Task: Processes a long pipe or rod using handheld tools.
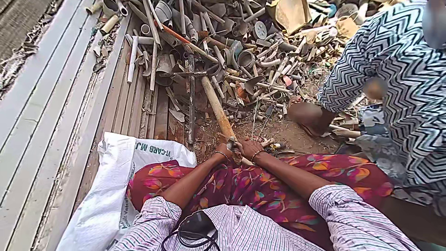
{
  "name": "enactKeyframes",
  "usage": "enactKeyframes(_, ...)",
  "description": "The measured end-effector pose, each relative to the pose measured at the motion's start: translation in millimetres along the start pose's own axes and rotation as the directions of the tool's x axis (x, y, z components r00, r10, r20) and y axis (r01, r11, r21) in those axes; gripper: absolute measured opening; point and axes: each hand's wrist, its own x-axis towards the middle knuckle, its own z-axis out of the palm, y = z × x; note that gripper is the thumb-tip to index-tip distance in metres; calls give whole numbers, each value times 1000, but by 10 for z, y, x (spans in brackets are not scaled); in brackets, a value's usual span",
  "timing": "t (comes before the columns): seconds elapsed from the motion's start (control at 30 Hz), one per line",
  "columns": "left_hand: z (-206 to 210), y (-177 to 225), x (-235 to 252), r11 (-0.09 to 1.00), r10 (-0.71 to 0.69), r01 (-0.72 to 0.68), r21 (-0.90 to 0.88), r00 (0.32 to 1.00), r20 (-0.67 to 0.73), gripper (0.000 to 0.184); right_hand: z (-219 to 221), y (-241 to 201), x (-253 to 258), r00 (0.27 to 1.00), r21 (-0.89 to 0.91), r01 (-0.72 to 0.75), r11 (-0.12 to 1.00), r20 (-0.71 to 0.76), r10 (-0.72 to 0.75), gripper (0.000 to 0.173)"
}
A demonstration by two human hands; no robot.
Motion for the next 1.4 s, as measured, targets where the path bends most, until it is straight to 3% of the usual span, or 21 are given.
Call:
enactKeyframes(0.3, -15, -9, -4, 999, -12, 11, -32, 1000, -8, 40, 28, -65, -67, 999, 20, 34, 999, -1, -34, 53)
enactKeyframes(0.5, -27, -59, 66, 996, 62, -64, -56, 997, -34, 47, -57, -12, -1, 996, 88, -70, 994, -52, 75, 55)
enactKeyframes(0.67, -98, -55, 134, 977, 35, -49, -208, 997, -67, 37, -96, 53, 27, 995, 143, -36, 989, -89, 49, 56)
enactKeyframes(0.8, -112, -76, 132, 992, 55, -59, -115, 998, -33, 36, -21, -21, 10, 998, 72, 47, 996, -48, -44, 55)
enactKeyframes(1.1, -149, -20, 53, 999, 43, -42, 8, 997, -67, 42, -20, -48, 10, 999, -1, 25, 1000, -24, -25, 56)
enactKeyframes(1.4, -79, -25, 96, 999, 45, -46, -18, 998, -50, 43, -12, 39, 27, 999, -11, 24, 1000, -40, -24, 56)
